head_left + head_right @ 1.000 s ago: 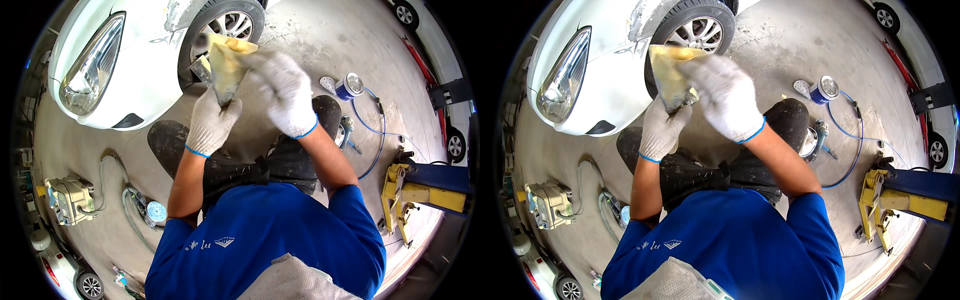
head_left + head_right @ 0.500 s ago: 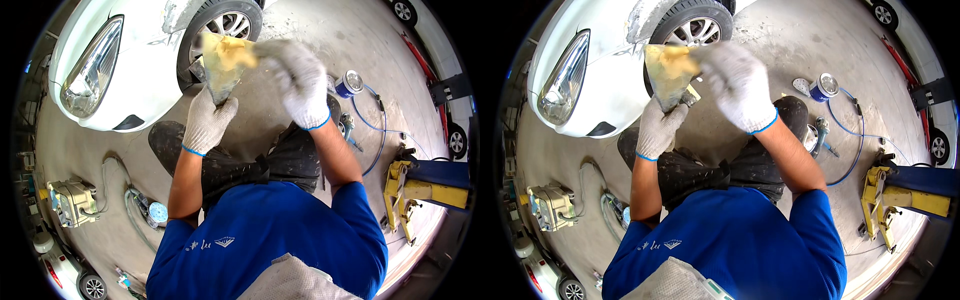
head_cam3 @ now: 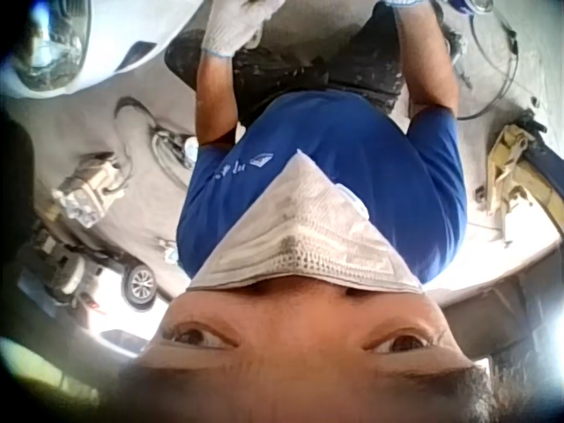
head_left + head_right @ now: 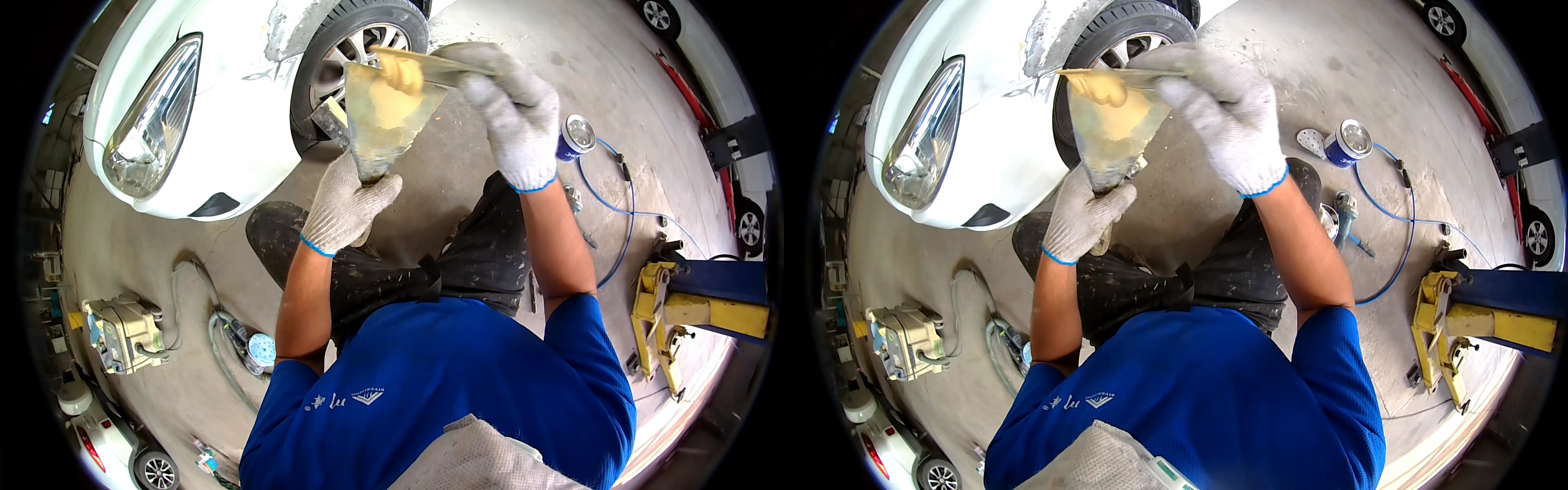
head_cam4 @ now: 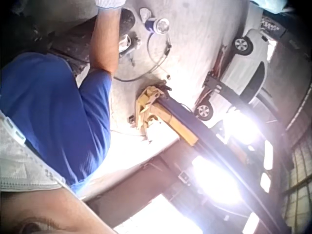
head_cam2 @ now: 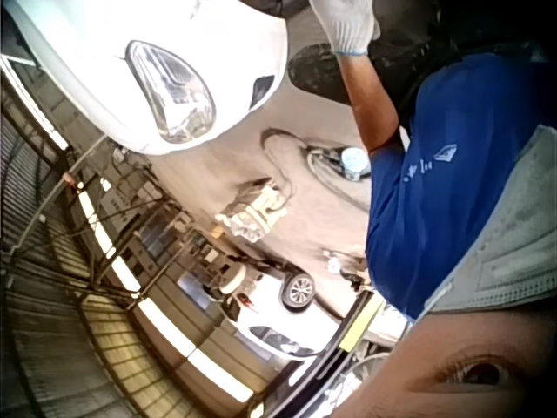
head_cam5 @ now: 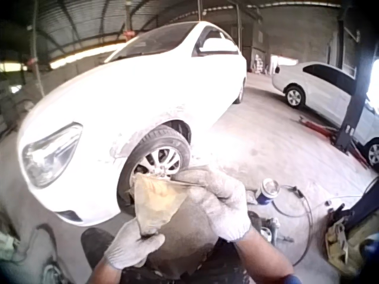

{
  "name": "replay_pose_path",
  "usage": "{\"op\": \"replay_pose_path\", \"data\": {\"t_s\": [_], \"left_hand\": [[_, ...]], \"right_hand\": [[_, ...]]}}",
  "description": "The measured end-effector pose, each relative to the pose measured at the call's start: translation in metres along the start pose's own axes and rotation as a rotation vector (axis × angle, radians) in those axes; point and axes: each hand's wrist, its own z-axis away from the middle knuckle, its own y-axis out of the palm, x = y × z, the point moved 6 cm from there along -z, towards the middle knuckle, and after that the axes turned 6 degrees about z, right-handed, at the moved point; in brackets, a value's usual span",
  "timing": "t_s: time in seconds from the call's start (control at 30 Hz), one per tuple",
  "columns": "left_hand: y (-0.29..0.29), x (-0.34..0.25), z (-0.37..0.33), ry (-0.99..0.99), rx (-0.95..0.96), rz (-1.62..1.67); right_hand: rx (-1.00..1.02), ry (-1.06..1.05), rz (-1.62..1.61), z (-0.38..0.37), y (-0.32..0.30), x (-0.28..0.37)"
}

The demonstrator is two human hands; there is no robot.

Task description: The person mixes a yellow paste on a metal spatula, then applies it to the front fender of a white car using a spreader. They smooth the filler over the surface near the wheel arch and continue spreading it evenly.

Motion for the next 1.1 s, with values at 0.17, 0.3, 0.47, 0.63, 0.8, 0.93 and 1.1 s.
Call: {"op": "replay_pose_path", "data": {"t_s": [0.17,0.3,0.47,0.63,0.8,0.93,1.1], "left_hand": [[-0.005,-0.004,-0.002,-0.009,-0.007,-0.015],[-0.004,0.001,0.000,-0.065,-0.009,0.035],[-0.009,-0.003,-0.003,0.212,-0.197,-0.033],[-0.004,-0.018,-0.017,0.489,-0.445,-0.640],[0.013,0.036,-0.027,0.414,-0.470,-0.714],[0.020,0.049,-0.018,0.227,-0.421,-0.615],[0.011,0.103,-0.008,-0.209,-0.150,0.091]], "right_hand": [[0.213,-0.191,0.500,-0.001,-0.001,-0.025],[0.191,-0.039,0.670,0.006,-0.012,-0.044],[-0.174,0.513,0.206,0.028,-0.026,-0.077],[-0.336,0.987,-0.766,0.061,0.043,-0.103],[-0.239,0.862,-0.772,0.050,0.039,-0.088],[-0.258,0.766,-0.812,0.044,0.030,-0.086],[-0.243,0.405,-0.225,0.019,-0.001,-0.052]]}}
